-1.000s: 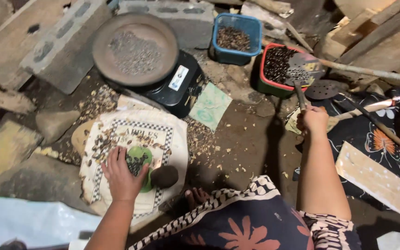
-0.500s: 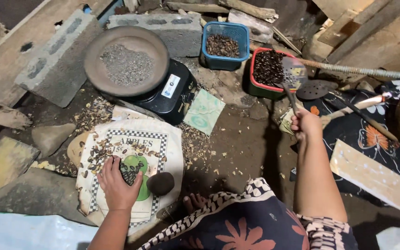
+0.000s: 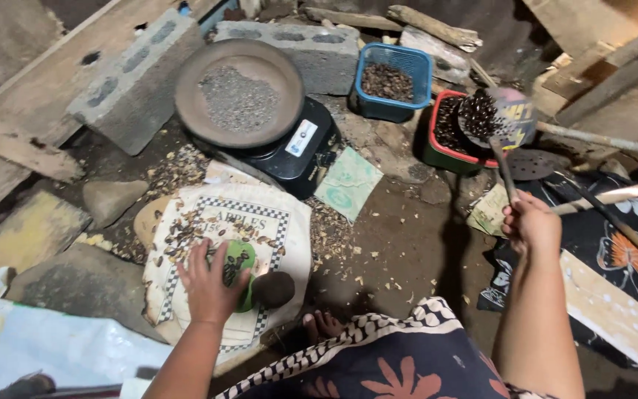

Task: Cracking nuts using a stone and a mallet and sorting the kernels from the shells

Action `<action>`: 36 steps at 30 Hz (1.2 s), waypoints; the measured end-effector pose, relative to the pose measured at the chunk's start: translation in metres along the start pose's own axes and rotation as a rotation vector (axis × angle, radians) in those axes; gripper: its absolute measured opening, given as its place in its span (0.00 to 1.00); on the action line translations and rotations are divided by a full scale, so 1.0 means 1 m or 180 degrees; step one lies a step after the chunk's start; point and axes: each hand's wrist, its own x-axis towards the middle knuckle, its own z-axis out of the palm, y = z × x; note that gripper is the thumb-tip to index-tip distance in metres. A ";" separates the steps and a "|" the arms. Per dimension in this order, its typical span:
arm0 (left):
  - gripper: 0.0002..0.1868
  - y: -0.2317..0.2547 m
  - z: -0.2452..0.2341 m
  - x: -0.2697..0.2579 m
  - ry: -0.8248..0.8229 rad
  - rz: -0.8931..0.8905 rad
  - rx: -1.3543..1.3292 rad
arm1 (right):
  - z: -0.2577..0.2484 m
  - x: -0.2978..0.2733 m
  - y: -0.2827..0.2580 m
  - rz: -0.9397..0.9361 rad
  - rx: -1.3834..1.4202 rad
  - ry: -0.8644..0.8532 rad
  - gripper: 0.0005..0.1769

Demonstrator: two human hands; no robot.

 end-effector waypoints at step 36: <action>0.41 -0.007 0.008 0.004 0.1253 0.0463 -0.0153 | 0.391 -0.106 -0.025 -0.0991 -0.1064 -0.1994 0.14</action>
